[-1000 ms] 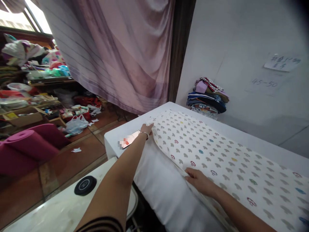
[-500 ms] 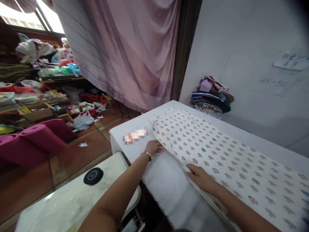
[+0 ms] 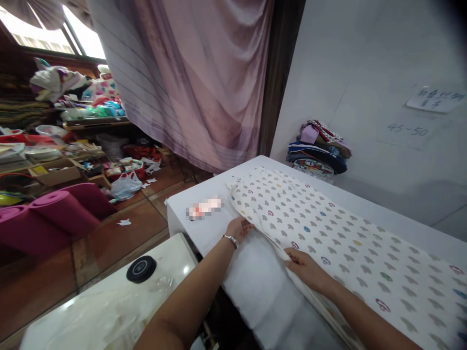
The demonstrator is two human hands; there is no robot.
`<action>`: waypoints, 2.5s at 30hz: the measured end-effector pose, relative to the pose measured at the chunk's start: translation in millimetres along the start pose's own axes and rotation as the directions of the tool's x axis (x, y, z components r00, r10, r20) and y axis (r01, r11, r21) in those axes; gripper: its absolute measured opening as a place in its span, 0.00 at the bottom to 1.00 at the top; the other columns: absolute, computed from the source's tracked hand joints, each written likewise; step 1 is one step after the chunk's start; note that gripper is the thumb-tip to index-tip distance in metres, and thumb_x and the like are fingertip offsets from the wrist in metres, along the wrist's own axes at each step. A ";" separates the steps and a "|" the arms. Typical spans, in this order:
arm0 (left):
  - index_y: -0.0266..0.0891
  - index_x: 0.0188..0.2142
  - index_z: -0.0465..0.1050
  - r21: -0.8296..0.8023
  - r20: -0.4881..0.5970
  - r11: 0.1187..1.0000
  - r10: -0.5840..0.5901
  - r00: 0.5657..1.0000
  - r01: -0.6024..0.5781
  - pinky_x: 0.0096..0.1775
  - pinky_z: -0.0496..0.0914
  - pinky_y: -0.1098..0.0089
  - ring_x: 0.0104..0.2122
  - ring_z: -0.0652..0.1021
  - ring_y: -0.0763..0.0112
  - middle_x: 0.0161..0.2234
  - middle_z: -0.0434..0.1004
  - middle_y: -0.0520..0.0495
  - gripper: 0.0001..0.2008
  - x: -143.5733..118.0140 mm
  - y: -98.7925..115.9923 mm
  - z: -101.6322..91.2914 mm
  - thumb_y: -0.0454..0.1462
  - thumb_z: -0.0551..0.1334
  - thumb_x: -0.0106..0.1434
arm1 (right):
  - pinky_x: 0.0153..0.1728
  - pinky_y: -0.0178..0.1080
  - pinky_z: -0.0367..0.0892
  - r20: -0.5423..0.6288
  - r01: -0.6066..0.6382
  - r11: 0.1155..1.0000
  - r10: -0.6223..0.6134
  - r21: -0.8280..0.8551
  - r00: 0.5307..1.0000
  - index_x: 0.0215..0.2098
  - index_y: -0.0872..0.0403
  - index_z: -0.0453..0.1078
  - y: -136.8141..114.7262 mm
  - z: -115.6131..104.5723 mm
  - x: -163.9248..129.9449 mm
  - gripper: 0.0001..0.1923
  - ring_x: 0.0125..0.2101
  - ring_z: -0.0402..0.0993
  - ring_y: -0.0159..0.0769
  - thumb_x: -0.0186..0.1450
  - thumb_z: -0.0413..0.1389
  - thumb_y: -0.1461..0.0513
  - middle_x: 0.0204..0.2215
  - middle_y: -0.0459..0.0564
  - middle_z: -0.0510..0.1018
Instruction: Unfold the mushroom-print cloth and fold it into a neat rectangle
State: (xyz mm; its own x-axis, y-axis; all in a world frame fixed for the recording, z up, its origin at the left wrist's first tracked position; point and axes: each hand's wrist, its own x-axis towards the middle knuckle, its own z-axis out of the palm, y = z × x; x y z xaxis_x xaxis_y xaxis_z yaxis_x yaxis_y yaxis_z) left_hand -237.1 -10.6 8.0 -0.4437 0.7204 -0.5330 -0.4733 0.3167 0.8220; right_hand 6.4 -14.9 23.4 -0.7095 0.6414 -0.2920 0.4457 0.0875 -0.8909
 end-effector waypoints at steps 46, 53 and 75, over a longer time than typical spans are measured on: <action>0.36 0.32 0.67 -0.047 0.007 0.998 0.048 0.999 -0.048 0.30 0.74 0.68 0.24 0.77 0.69 0.23 0.75 0.47 0.06 -12.0 -4.7 -19.3 0.29 0.60 0.52 | 0.39 0.37 0.58 0.066 0.116 0.729 -0.097 -0.674 0.993 0.53 0.48 0.60 -8.6 15.7 -3.2 0.22 0.40 0.69 0.40 0.61 0.44 0.65 0.40 0.49 0.75; 0.36 0.34 0.67 0.044 -0.079 0.992 0.121 0.990 -0.118 0.31 0.73 0.69 0.27 0.77 0.69 0.26 0.76 0.48 0.08 -6.8 -10.5 -18.5 0.27 0.59 0.53 | 0.32 0.38 0.58 0.046 0.085 0.511 -0.089 -0.856 0.995 0.54 0.54 0.59 -10.9 28.3 -5.4 0.20 0.33 0.70 0.41 0.64 0.41 0.66 0.37 0.55 0.73; 0.33 0.35 0.70 -0.138 0.342 0.987 -0.034 0.939 0.086 0.33 0.72 0.70 0.27 0.77 0.70 0.30 0.77 0.43 0.08 -74.8 -58.2 13.1 0.36 0.61 0.56 | 0.32 0.33 0.58 -0.117 0.210 0.846 -0.303 -0.490 0.946 0.40 0.52 0.69 -10.0 21.2 21.7 0.14 0.30 0.68 0.33 0.59 0.47 0.66 0.31 0.45 0.75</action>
State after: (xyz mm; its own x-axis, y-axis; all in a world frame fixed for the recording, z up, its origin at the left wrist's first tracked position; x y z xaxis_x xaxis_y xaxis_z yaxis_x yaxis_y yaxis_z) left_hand -166.4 -74.9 2.7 -0.1404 0.8765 -0.4605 -0.6103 0.2896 0.7373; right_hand -25.1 -17.9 18.6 -0.7422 0.6693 0.0341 0.4953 0.5821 -0.6449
